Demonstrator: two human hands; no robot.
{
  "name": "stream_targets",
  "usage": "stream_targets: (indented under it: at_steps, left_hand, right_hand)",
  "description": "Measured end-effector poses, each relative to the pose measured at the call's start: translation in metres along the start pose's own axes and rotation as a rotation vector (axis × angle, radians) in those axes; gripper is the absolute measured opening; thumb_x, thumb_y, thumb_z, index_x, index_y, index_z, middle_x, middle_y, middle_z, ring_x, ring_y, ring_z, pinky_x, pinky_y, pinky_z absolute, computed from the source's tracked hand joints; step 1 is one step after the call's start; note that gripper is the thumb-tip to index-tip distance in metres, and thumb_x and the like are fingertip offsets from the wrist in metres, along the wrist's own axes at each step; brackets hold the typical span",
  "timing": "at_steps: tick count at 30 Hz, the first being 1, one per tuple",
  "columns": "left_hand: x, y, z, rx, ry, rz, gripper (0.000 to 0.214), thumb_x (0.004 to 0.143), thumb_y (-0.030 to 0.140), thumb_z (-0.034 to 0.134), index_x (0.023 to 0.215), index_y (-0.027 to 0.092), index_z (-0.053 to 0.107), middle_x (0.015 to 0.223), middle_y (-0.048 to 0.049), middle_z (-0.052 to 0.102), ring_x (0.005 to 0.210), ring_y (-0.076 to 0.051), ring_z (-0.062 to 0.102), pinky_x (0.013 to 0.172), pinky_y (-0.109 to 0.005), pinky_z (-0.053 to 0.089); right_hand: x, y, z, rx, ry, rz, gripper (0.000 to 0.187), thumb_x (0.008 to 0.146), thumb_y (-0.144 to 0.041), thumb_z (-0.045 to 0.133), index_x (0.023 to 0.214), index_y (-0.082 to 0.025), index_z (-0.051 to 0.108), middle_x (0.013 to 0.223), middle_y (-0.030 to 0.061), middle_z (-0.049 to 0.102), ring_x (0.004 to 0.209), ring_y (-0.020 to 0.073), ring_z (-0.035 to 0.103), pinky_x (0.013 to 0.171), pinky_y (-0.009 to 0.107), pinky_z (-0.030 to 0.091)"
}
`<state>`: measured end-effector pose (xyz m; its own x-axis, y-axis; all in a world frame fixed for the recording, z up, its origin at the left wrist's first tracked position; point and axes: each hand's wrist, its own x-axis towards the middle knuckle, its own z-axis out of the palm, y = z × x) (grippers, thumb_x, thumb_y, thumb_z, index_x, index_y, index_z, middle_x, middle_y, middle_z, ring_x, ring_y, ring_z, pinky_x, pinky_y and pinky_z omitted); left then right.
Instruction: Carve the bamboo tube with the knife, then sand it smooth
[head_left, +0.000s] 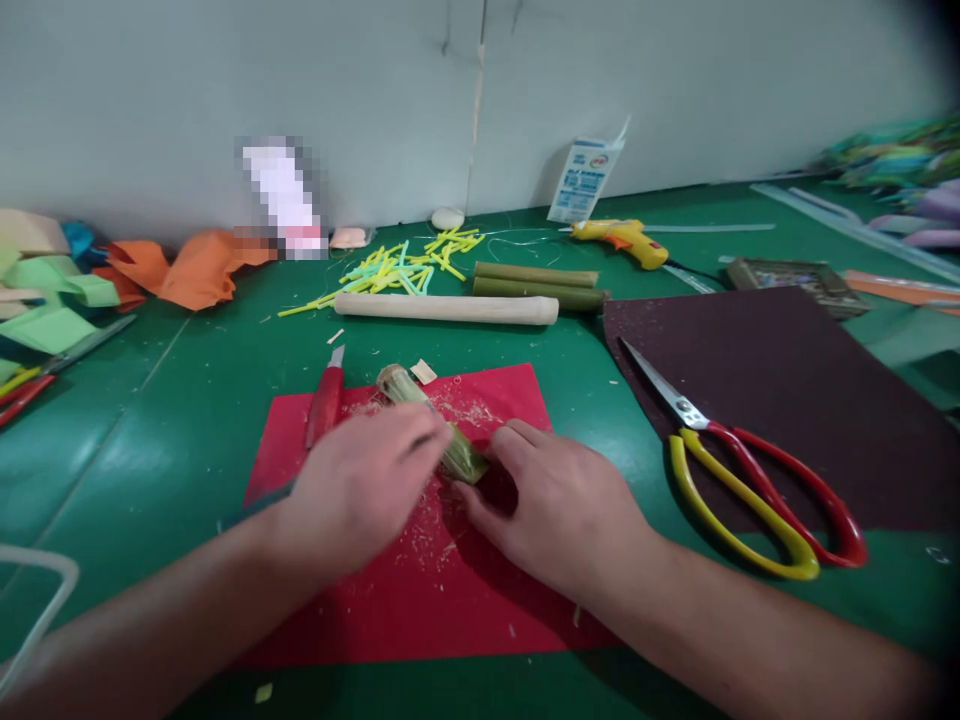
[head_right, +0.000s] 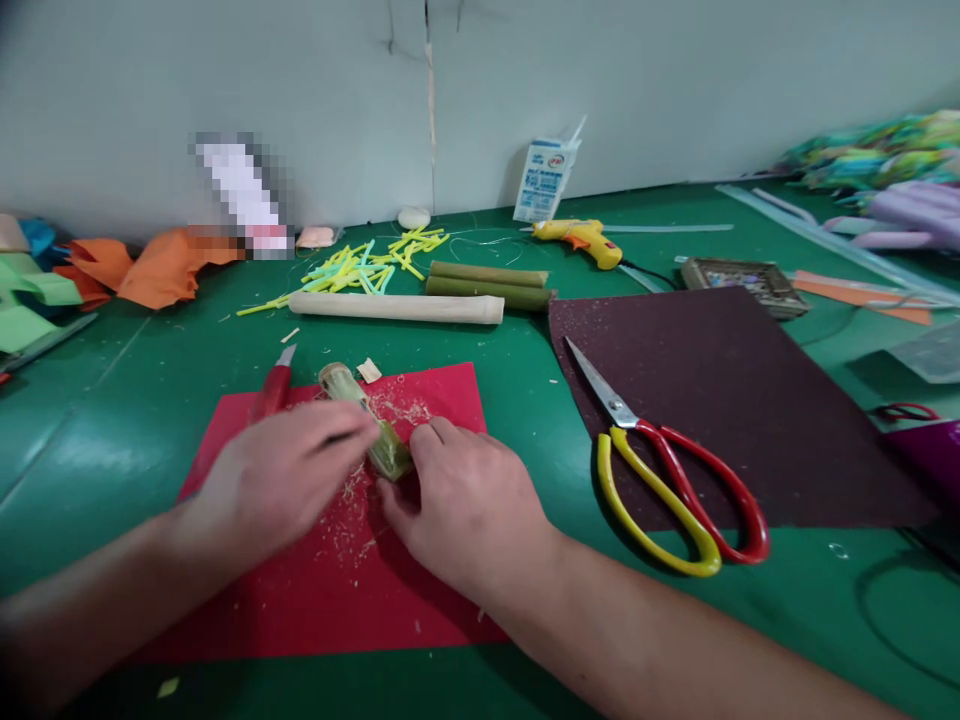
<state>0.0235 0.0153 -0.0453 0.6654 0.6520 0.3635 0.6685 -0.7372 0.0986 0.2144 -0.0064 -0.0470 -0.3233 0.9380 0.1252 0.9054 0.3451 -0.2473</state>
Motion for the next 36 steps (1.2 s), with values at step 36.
stream_targets:
  at_steps: [36]
  left_hand:
    - [0.002, -0.038, -0.010, 0.137, 0.049, 0.125, 0.028, 0.088, 0.013, 0.044, 0.111, 0.012, 0.059, 0.111, -0.0101, 0.063, 0.107, -0.021, 0.056, 0.090, -0.036, 0.050]
  right_hand:
    - [-0.003, 0.001, -0.011, 0.044, -0.067, -0.074, 0.035, 0.074, -0.056, 0.053, 0.075, -0.021, 0.057, 0.073, 0.0013, 0.059, 0.062, 0.0184, 0.055, 0.052, 0.030, 0.034]
